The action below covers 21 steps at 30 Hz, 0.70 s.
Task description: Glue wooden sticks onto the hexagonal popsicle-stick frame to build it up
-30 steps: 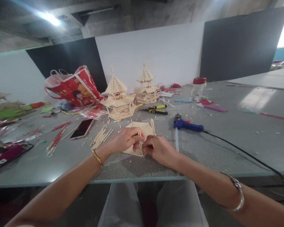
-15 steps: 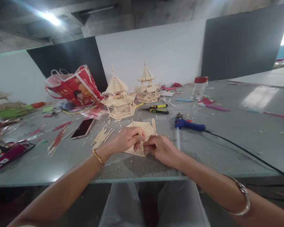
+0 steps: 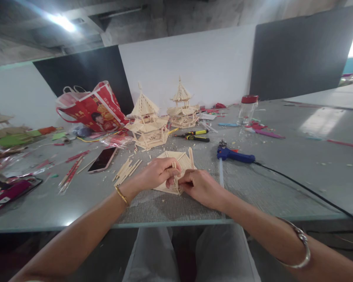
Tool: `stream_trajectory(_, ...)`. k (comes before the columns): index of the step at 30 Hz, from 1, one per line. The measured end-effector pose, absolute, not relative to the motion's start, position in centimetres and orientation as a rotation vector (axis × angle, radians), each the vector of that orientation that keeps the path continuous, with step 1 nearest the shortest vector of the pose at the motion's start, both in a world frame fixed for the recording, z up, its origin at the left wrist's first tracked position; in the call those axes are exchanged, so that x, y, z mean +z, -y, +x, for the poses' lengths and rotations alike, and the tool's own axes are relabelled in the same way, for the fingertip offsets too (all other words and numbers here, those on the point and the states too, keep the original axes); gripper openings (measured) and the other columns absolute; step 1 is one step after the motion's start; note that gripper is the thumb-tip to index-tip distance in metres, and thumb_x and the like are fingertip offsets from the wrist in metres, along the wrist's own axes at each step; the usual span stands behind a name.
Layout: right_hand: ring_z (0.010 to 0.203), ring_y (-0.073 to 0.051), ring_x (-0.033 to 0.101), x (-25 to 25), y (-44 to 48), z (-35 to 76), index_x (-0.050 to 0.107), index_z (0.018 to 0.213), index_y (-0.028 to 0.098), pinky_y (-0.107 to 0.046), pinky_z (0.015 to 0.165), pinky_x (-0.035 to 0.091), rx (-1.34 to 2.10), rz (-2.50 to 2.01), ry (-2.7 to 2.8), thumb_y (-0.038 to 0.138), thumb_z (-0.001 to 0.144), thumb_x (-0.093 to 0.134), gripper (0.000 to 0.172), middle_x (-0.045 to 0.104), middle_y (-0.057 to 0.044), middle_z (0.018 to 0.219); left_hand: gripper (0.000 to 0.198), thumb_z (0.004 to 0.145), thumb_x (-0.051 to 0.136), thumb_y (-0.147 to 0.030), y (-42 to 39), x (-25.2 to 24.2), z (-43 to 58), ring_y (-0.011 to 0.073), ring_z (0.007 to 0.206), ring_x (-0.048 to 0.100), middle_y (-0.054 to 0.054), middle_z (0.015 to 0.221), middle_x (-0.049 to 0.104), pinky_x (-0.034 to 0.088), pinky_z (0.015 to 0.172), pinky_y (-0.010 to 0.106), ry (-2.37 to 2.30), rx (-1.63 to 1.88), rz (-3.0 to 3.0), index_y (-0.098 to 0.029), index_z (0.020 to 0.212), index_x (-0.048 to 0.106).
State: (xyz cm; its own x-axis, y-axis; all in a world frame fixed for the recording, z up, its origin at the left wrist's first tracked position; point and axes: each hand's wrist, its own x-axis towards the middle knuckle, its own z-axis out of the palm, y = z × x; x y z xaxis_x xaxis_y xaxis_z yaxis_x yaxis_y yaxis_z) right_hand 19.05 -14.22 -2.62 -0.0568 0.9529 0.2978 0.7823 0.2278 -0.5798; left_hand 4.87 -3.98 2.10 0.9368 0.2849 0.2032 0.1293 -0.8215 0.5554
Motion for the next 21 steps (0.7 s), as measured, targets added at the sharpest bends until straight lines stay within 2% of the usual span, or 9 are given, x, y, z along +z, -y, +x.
stream_trajectory(15, 0.075, -0.013, 0.060, -2.51, 14.27, 18.90, 0.071, 0.075, 0.022, -0.023, 0.070, 0.043, 0.333, -1.559, 1.920, 0.010, 0.076, 0.047, 0.027, 0.067, 0.000, 0.079, 0.012, 0.085, 0.046, -0.020, 3.98, 2.06, 4.88, 0.0071, 0.049, 0.056, -0.006, 0.051, 0.057, 0.041, 0.061, 0.018, -0.271, 0.390, 2.536, -0.016, 0.079, 0.055)
stream_trajectory(21, 0.075, -0.013, 0.060, -2.54, 14.29, 18.91, 0.071, 0.082, 0.024, -0.023, 0.070, 0.042, 0.340, -1.554, 1.916, 0.009, 0.076, 0.047, 0.029, 0.067, 0.000, 0.083, 0.012, 0.086, 0.045, -0.020, 4.17, 2.25, 4.86, 0.0075, 0.048, 0.056, -0.006, 0.050, 0.057, 0.041, 0.059, 0.018, -0.290, 0.367, 2.526, -0.016, 0.079, 0.054)
